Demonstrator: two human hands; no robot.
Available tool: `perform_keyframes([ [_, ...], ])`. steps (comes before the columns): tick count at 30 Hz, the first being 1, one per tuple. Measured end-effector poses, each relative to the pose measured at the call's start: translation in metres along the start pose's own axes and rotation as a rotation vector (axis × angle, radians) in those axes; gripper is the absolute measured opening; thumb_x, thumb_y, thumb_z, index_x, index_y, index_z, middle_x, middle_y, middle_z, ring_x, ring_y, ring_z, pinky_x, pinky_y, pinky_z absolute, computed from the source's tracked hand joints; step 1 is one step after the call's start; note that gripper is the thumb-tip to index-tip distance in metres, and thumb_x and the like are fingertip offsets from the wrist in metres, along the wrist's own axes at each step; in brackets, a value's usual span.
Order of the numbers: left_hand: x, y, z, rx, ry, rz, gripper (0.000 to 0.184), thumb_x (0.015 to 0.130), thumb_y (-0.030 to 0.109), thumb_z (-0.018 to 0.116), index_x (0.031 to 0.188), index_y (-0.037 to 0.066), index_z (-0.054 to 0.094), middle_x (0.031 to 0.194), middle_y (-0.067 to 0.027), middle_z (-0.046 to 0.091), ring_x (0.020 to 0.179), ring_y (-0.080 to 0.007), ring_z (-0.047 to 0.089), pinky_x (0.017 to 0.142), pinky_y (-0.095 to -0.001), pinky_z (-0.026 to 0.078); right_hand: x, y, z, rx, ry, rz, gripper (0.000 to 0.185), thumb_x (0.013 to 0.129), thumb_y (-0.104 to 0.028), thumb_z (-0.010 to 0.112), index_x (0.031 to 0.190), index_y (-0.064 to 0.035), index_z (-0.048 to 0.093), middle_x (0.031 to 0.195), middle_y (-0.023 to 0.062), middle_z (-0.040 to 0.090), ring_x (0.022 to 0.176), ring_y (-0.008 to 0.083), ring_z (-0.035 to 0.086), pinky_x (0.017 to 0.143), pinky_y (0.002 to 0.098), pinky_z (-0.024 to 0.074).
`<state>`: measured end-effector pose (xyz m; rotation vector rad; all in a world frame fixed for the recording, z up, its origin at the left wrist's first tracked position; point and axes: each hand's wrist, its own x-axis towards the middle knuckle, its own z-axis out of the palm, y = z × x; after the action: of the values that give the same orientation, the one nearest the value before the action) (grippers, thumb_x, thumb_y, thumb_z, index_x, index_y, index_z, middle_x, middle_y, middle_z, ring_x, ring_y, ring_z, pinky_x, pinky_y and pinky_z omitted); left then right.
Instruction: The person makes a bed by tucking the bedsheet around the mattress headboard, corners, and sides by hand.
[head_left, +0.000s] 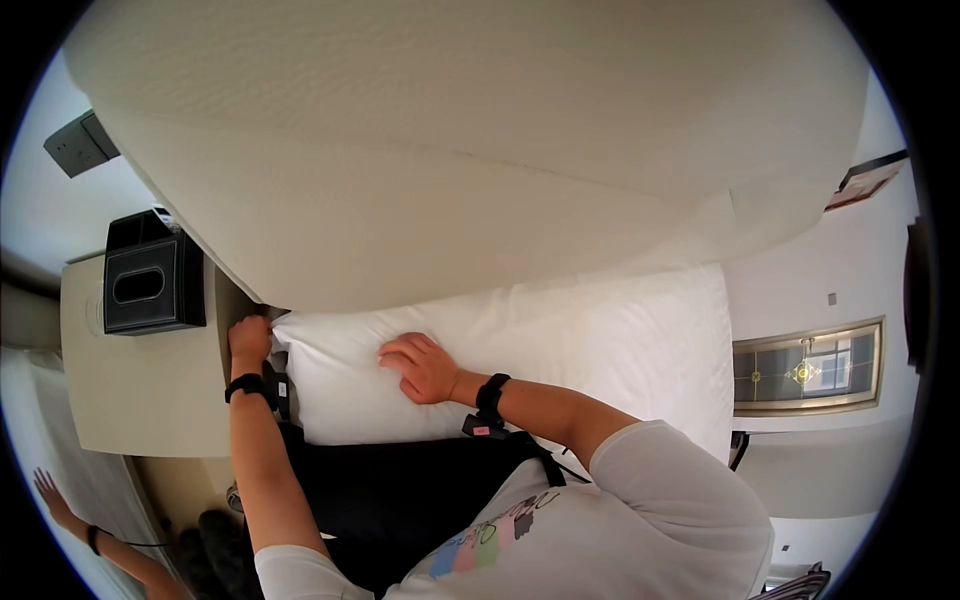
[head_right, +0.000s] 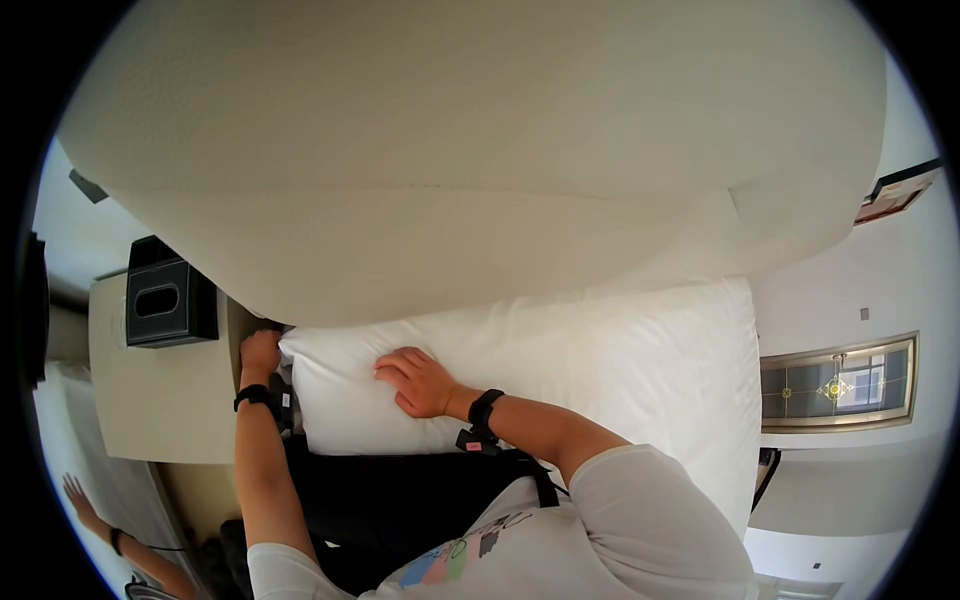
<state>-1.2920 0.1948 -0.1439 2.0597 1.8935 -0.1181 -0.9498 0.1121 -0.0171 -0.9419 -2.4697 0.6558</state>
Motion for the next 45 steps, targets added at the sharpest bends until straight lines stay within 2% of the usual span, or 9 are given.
perform_keyframes([
  [10, -0.035, -0.012, 0.004, -0.166, -0.116, -0.118, 0.028, 0.092, 0.025, 0.051, 0.102, 0.001, 0.064, 0.107, -0.0229, 0.062, 0.101, -0.0406, 0.058, 0.088, -0.0446, 0.048, -0.076, 0.071, -0.090, -0.248, 0.253, 0.380, 0.049, 0.069, 0.003, 0.049, 0.117, -0.0032, 0.054, 0.117, 0.0192, 0.055, 0.109, 0.0383, 0.050, 0.095, 0.0459, 0.0395],
  [14, -0.078, 0.011, -0.054, -0.511, 0.245, 0.071, 0.034, 0.092, 0.017, 0.054, 0.124, 0.004, 0.054, 0.120, -0.0216, 0.056, 0.110, -0.0408, 0.052, 0.095, -0.0427, 0.042, -0.165, 0.167, -0.165, -0.747, 0.316, 0.678, 0.020, 0.078, -0.013, 0.052, 0.091, 0.0004, 0.060, 0.093, 0.0206, 0.060, 0.088, 0.0407, 0.055, 0.076, 0.0507, 0.0466],
  [19, -0.070, 0.073, -0.085, -0.788, 0.129, -0.033, 0.041, 0.089, 0.026, 0.061, 0.122, 0.003, 0.057, 0.119, -0.0179, 0.059, 0.109, -0.0319, 0.057, 0.093, -0.0378, 0.043, -0.174, 0.213, -0.170, -0.678, 0.194, 0.974, 0.024, 0.083, -0.021, 0.049, 0.089, -0.0034, 0.064, 0.095, 0.0200, 0.063, 0.091, 0.0396, 0.057, 0.079, 0.0503, 0.0469],
  [23, -0.040, 0.101, -0.080, -0.774, 0.169, -0.127, 0.049, 0.081, 0.036, 0.070, 0.117, 0.003, 0.062, 0.111, -0.0151, 0.066, 0.105, -0.0239, 0.061, 0.089, -0.0342, 0.045, -0.120, 0.108, -0.152, -0.252, 0.212, 0.234, 0.037, 0.076, -0.006, 0.053, 0.112, -0.0118, 0.060, 0.116, 0.0097, 0.058, 0.110, 0.0310, 0.051, 0.098, 0.0451, 0.0384],
  [25, -0.032, 0.092, -0.068, -0.786, 0.233, -0.113, 0.048, 0.077, 0.038, 0.074, 0.104, 0.000, 0.066, 0.097, -0.0137, 0.069, 0.094, -0.0232, 0.064, 0.083, -0.0340, 0.048, -0.123, 0.065, -0.158, -0.316, 0.115, 0.131, 0.041, 0.073, -0.002, 0.054, 0.113, -0.0127, 0.058, 0.120, 0.0094, 0.055, 0.111, 0.0289, 0.051, 0.103, 0.0458, 0.0355],
  [27, -0.037, 0.093, -0.079, -0.687, 0.139, -0.344, 0.040, 0.082, 0.036, 0.072, 0.098, -0.001, 0.066, 0.087, -0.0089, 0.067, 0.081, -0.0184, 0.061, 0.074, -0.0309, 0.048, -0.150, 0.069, -0.150, -0.266, 0.231, 0.219, 0.041, 0.073, -0.001, 0.053, 0.113, -0.0099, 0.056, 0.118, 0.0101, 0.055, 0.110, 0.0299, 0.051, 0.100, 0.0451, 0.0376],
  [33, -0.048, 0.082, -0.101, -1.064, -0.189, -0.320, 0.029, 0.084, 0.035, 0.071, 0.080, 0.008, 0.062, 0.064, 0.0030, 0.048, 0.057, -0.0076, 0.043, 0.053, -0.0226, 0.035, -0.213, 0.089, -0.175, -0.357, 0.530, 0.620, 0.042, 0.073, 0.002, 0.050, 0.113, -0.0056, 0.050, 0.120, 0.0116, 0.054, 0.110, 0.0321, 0.049, 0.095, 0.0428, 0.0379],
  [37, -0.030, 0.073, -0.077, -0.529, 0.297, -0.199, 0.019, 0.081, 0.018, 0.069, 0.082, 0.000, 0.065, 0.066, -0.0058, 0.059, 0.058, -0.0143, 0.050, 0.056, -0.0320, 0.042, -0.221, 0.092, -0.176, -0.325, 0.574, 0.662, 0.043, 0.073, 0.000, 0.051, 0.115, -0.0052, 0.048, 0.124, 0.0123, 0.051, 0.114, 0.0320, 0.048, 0.099, 0.0423, 0.0359],
  [45, -0.057, 0.097, -0.101, -0.319, 0.380, -0.316, 0.014, 0.074, 0.015, 0.070, 0.077, 0.002, 0.064, 0.069, -0.0127, 0.066, 0.065, -0.0271, 0.062, 0.064, -0.0383, 0.048, -0.245, 0.166, -0.223, -0.584, 0.490, 0.870, 0.049, 0.080, -0.014, 0.053, 0.128, -0.0055, 0.046, 0.134, 0.0120, 0.047, 0.125, 0.0318, 0.042, 0.104, 0.0423, 0.0336],
])
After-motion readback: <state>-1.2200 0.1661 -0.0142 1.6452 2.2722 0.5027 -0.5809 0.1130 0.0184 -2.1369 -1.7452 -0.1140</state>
